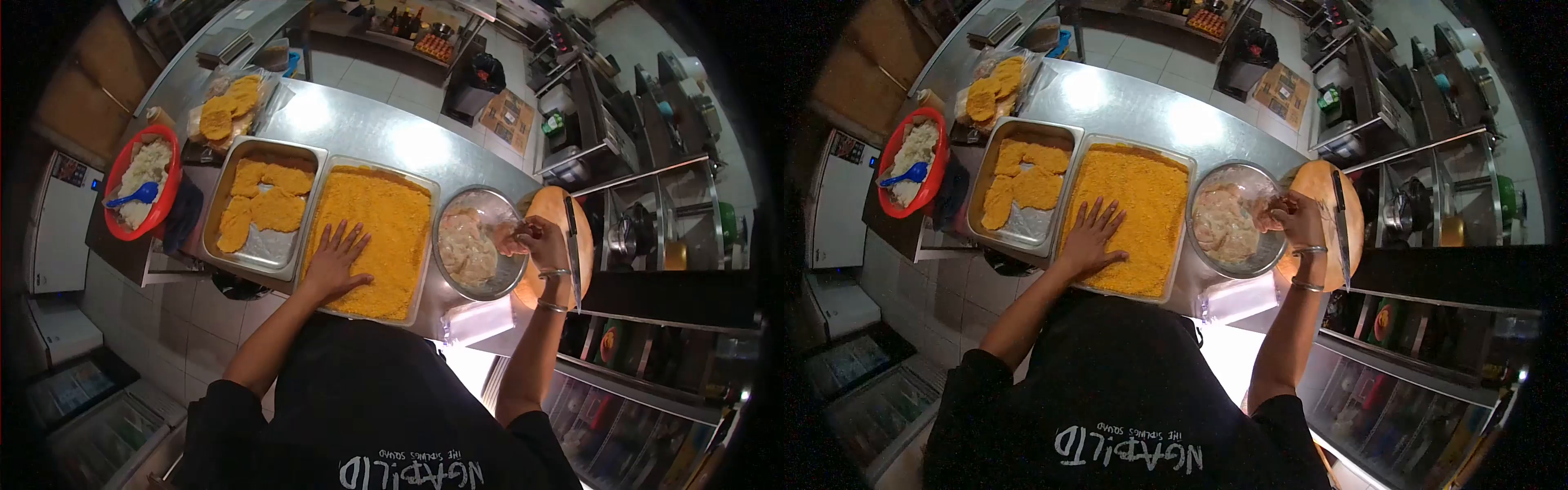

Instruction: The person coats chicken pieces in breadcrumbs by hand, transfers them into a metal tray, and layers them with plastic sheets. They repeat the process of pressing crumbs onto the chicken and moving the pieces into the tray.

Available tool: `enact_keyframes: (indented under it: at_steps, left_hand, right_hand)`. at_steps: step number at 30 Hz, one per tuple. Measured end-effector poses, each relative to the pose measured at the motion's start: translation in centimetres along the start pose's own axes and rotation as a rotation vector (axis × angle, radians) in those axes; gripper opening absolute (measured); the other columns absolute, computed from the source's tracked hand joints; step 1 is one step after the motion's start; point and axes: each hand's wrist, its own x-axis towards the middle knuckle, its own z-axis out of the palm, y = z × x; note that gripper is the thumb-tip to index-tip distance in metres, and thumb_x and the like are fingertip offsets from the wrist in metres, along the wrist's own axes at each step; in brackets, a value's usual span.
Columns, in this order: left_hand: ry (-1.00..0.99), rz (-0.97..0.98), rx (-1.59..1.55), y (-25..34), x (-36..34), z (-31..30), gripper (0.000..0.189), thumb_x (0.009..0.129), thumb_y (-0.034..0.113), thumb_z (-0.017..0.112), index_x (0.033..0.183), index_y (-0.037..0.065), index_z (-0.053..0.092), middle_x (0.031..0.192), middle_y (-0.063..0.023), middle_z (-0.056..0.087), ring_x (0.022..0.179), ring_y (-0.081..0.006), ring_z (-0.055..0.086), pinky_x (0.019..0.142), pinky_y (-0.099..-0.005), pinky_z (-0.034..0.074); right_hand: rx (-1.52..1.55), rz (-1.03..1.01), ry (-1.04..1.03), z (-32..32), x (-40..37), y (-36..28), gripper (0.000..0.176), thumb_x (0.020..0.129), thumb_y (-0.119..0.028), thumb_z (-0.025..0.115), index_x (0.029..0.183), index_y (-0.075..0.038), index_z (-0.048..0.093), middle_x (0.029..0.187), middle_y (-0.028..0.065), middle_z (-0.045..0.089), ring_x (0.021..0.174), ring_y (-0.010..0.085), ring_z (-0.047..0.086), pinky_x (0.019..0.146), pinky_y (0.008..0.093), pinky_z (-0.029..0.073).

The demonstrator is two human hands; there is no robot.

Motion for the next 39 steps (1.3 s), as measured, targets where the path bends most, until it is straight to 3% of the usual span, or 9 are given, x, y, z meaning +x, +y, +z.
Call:
enact_keyframes:
  at_steps: [12,15,17,21,27,31,34,36,39]
  left_hand:
    - [-0.301,-0.374,-0.087,2.9,-4.6,-4.9,0.115,0.073,0.050,0.080,0.151,-0.006,0.017,0.155,-0.0260,0.024,0.140,-0.0410,0.030,0.111,-0.0451,0.037]
    - [-0.289,-0.473,-0.089,2.8,-4.4,-3.9,0.118,0.067,0.037,0.088,0.151,-0.006,0.016,0.147,-0.0256,0.033,0.135,-0.0393,0.036,0.104,-0.0423,0.044]
    - [-0.210,-0.492,-0.055,2.4,-4.5,-1.1,0.109,0.068,0.032,0.087,0.147,-0.008,0.023,0.139,-0.0239,0.039,0.129,-0.0373,0.042,0.100,-0.0403,0.047]
    - [-0.261,-0.625,-0.214,3.0,-4.1,-4.0,0.085,0.071,0.011,0.081,0.138,-0.010,0.034,0.120,-0.0220,0.050,0.114,-0.0367,0.054,0.090,-0.0386,0.052]
    - [-0.173,-0.693,-0.406,0.3,-3.0,1.3,0.063,0.067,0.002,0.077,0.124,-0.009,0.050,0.109,-0.0296,0.060,0.098,-0.0457,0.063,0.088,-0.0452,0.052]
    - [-0.095,-0.567,-0.641,1.7,1.8,-4.7,0.060,0.068,0.002,0.075,0.123,-0.010,0.053,0.113,-0.0292,0.063,0.099,-0.0488,0.063,0.087,-0.0443,0.052]
    - [0.000,-0.481,-0.700,1.2,5.8,-5.6,0.067,0.074,0.006,0.071,0.133,-0.010,0.046,0.133,-0.0291,0.054,0.118,-0.0480,0.055,0.099,-0.0463,0.045]
    - [0.252,-0.387,-0.057,-1.8,7.8,-0.5,0.073,0.088,0.019,0.064,0.146,-0.009,0.031,0.149,-0.0296,0.035,0.138,-0.0453,0.034,0.113,-0.0502,0.029]
    - [0.235,-0.425,-0.221,-3.2,9.3,3.6,0.070,0.102,0.032,0.044,0.152,-0.007,0.016,0.160,-0.0257,0.014,0.149,-0.0415,0.011,0.120,-0.0513,0.010]
  right_hand:
    - [-0.066,-0.108,-0.648,15.2,1.8,-9.2,0.021,0.079,0.005,0.068,0.100,0.003,0.067,0.091,0.0086,0.071,0.087,0.0160,0.068,0.076,0.0281,0.055]
    - [-0.374,-0.190,-0.599,19.2,6.0,-6.8,0.033,0.074,0.004,0.066,0.106,-0.002,0.068,0.094,0.0118,0.072,0.089,0.0202,0.069,0.078,0.0320,0.055]
    - [-0.536,-0.376,-0.247,19.3,8.0,-4.9,0.042,0.070,0.004,0.063,0.111,-0.007,0.069,0.099,0.0133,0.072,0.093,0.0225,0.069,0.081,0.0337,0.056]
    - [-0.105,-0.277,-0.100,14.0,6.5,-5.3,0.043,0.072,0.004,0.062,0.114,-0.003,0.066,0.109,0.0107,0.072,0.098,0.0213,0.069,0.085,0.0317,0.056]
    - [-0.070,-0.078,0.066,7.0,1.0,1.8,0.040,0.073,0.008,0.064,0.112,-0.003,0.066,0.109,0.0095,0.071,0.095,0.0184,0.068,0.084,0.0306,0.056]
    - [0.093,-0.028,0.157,5.0,-1.9,5.7,0.038,0.073,0.009,0.066,0.111,-0.002,0.066,0.105,0.0081,0.071,0.094,0.0168,0.068,0.086,0.0293,0.055]
    - [0.154,0.028,0.241,3.7,-4.0,5.3,0.038,0.075,0.010,0.063,0.111,0.000,0.066,0.105,0.0074,0.070,0.095,0.0164,0.067,0.087,0.0289,0.054]
    - [0.104,0.009,0.292,3.0,-4.9,5.3,0.036,0.074,0.009,0.064,0.108,0.000,0.067,0.103,0.0080,0.071,0.092,0.0162,0.068,0.085,0.0286,0.055]
    - [0.160,0.010,0.320,2.5,-5.6,6.3,0.035,0.074,0.009,0.064,0.107,0.001,0.067,0.102,0.0080,0.071,0.091,0.0163,0.068,0.086,0.0287,0.055]
